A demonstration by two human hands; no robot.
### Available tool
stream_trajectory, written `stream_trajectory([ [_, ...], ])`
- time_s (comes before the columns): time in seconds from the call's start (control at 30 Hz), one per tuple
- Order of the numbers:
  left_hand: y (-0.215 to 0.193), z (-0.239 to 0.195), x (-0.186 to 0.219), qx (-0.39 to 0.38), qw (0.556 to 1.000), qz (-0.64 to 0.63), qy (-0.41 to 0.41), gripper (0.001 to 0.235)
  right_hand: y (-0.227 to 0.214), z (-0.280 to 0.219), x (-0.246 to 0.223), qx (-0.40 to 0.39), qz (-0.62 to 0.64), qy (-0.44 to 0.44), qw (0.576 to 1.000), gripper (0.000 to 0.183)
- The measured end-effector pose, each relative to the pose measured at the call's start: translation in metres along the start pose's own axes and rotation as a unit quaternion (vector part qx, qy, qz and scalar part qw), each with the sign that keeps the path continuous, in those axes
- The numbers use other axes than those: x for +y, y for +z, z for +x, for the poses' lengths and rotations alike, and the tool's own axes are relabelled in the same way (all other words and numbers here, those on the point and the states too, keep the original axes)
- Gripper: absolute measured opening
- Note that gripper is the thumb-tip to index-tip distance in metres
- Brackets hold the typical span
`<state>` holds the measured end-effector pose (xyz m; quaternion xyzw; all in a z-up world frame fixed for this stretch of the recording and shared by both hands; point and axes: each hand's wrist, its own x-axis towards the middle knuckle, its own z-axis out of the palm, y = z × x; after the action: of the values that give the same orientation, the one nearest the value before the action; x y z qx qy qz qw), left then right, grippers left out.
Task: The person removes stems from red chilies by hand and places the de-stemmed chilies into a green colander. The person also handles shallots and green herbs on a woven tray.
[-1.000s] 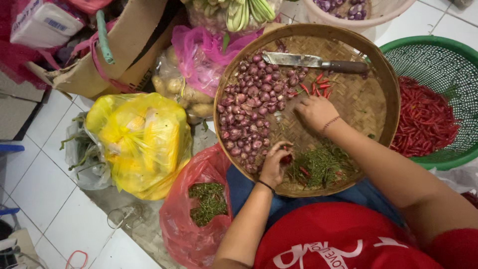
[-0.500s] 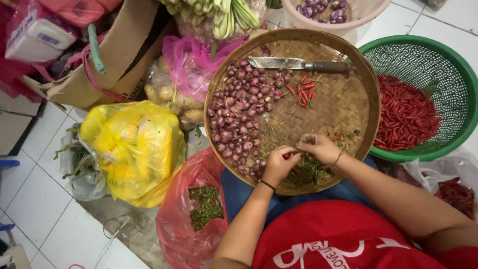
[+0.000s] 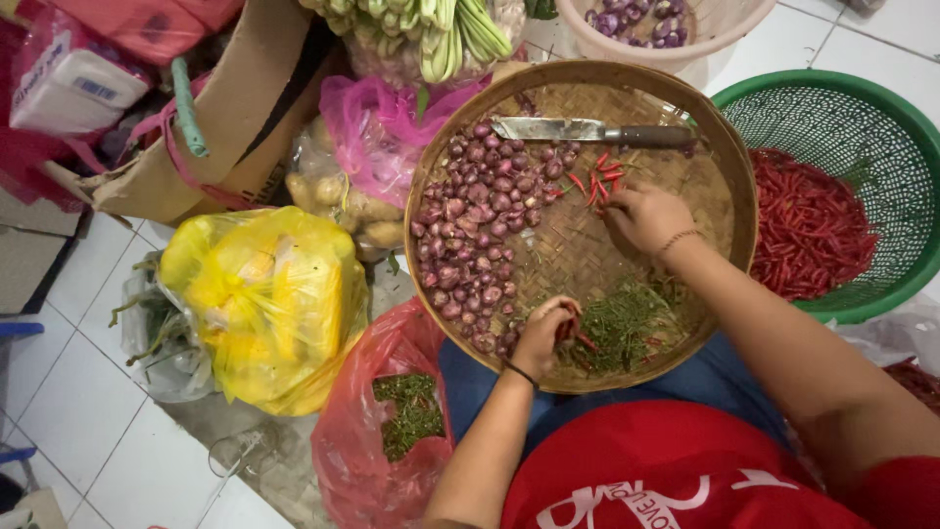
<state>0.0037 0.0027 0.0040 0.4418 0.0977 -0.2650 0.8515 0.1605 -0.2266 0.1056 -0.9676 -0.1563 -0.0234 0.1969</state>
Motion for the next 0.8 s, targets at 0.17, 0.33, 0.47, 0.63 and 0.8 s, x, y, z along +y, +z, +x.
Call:
stream_trajectory([
  [0.17, 0.002, -0.001, 0.004, 0.038, 0.992, -0.107, -0.045, 0.014, 0.004, 0.006, -0.014, 0.056, -0.07, -0.096, 0.991, 0.017],
  [0.33, -0.001, 0.01, -0.019, 0.072, 0.975, -0.198, -0.066, 0.013, 0.004, -0.012, -0.012, 0.047, -0.098, -0.078, 0.991, 0.019],
  [0.47, 0.007, 0.018, -0.037, 0.06, 0.971, -0.225, -0.057, 0.012, -0.002, -0.024, -0.016, 0.053, -0.095, -0.086, 0.99, 0.017],
  [0.63, 0.021, 0.009, -0.02, 0.065, 0.972, -0.218, -0.066, 0.017, -0.021, -0.032, -0.032, 0.049, -0.021, -0.059, 0.997, 0.017],
  [0.8, 0.033, 0.002, 0.0, 0.088, 0.955, -0.27, -0.083, 0.042, -0.025, -0.061, -0.068, -0.083, 0.178, -0.118, 0.973, 0.019],
])
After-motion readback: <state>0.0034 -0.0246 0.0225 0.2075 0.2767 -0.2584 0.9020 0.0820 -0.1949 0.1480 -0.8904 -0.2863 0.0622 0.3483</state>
